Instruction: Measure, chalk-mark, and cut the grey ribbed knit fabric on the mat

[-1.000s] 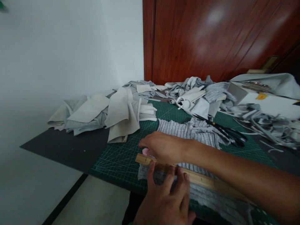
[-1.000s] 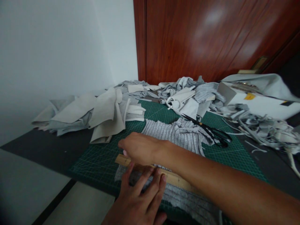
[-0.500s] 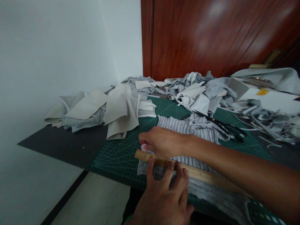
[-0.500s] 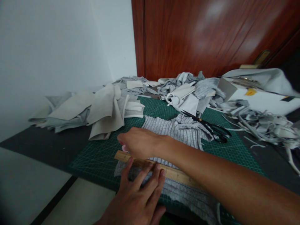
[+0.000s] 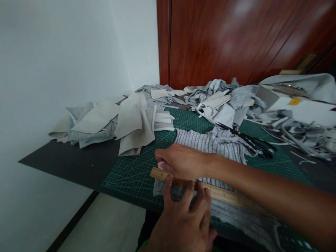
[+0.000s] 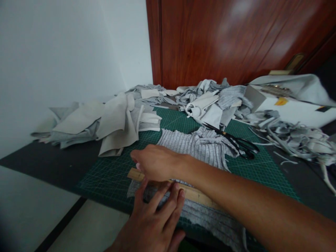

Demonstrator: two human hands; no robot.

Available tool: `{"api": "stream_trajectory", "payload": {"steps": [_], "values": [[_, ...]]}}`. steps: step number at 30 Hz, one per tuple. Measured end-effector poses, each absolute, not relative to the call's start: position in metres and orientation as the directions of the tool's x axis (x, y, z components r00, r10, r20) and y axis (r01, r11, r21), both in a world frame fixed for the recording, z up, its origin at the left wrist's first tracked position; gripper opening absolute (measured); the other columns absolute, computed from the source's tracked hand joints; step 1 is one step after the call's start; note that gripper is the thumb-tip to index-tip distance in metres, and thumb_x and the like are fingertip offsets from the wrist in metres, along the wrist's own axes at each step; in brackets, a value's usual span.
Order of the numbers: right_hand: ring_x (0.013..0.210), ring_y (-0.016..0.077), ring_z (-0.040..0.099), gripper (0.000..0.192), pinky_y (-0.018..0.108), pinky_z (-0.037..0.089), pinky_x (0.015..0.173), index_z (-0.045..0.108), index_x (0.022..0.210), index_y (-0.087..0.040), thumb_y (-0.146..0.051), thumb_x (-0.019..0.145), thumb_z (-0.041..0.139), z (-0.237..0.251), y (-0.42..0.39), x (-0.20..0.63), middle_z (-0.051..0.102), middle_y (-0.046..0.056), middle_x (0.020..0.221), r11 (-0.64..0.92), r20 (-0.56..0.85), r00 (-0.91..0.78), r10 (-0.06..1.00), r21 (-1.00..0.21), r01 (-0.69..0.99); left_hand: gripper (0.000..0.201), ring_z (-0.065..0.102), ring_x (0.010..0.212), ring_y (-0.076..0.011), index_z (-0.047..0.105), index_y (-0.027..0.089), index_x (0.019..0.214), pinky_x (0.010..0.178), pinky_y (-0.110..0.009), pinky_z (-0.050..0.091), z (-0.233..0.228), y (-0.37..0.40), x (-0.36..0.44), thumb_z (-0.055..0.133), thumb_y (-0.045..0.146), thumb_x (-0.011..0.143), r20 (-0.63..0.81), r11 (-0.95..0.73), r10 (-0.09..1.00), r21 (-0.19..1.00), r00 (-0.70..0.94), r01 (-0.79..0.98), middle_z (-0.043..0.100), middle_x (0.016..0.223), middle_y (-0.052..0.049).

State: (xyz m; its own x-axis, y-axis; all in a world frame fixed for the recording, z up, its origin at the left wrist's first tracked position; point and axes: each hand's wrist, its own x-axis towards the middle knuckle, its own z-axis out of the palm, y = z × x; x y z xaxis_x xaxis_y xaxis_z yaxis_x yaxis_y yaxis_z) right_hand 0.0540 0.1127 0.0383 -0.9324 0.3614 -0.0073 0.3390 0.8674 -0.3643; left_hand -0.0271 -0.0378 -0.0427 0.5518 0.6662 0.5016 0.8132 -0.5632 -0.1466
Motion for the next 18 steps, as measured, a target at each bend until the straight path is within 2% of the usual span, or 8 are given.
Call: {"api": "stream_trajectory", "payload": {"steps": [6,12,14,18], "values": [[0.061,0.0146,0.045,0.009,0.026,0.024,0.053,0.064,0.104,-0.018,-0.022,0.102,0.056,0.043,0.11,0.052,0.06,0.001,0.072,0.864,-0.033,-0.922,0.386,-0.336,0.374,0.053,0.053,0.131,-0.032,0.067,0.015,0.139,0.114,-0.059,0.028,-0.039,-0.037,-0.028,0.045,0.051,0.108,0.476,-0.567,0.667,-0.176,0.574,0.805,0.069,0.145,-0.008],[0.061,0.0168,0.051,0.013,0.026,0.025,0.05,0.063,0.109,-0.019,-0.024,0.102,0.054,0.044,0.112,0.052,0.068,0.004,0.077,0.879,-0.031,-0.935,0.354,-0.33,0.344,0.049,0.056,0.13,-0.0306,0.071,0.023,0.135,0.111,-0.054,0.032,-0.051,-0.033,-0.027,0.054,0.056,0.104,0.515,-0.536,0.686,-0.121,0.514,0.836,0.071,0.142,-0.005],[0.06,0.0172,0.053,0.014,0.026,0.025,0.049,0.061,0.111,-0.019,-0.024,0.102,0.052,0.044,0.112,0.052,0.069,0.004,0.078,0.877,-0.038,-0.934,0.355,-0.334,0.347,0.046,0.059,0.126,-0.0302,0.073,0.023,0.133,0.109,-0.053,0.033,-0.055,-0.028,-0.031,0.055,0.053,0.103,0.545,-0.553,0.646,-0.147,0.534,0.82,0.074,0.138,-0.005],[0.061,0.018,0.055,0.014,0.026,0.027,0.047,0.056,0.111,-0.02,-0.026,0.102,0.046,0.045,0.115,0.051,0.067,0.004,0.079,0.856,-0.078,-0.933,0.35,-0.378,0.353,0.041,0.062,0.117,-0.03,0.075,0.024,0.13,0.098,-0.051,0.037,-0.061,-0.016,-0.042,0.056,0.047,0.101,0.574,-0.607,0.522,-0.271,0.631,0.747,0.077,0.131,-0.004]]}}
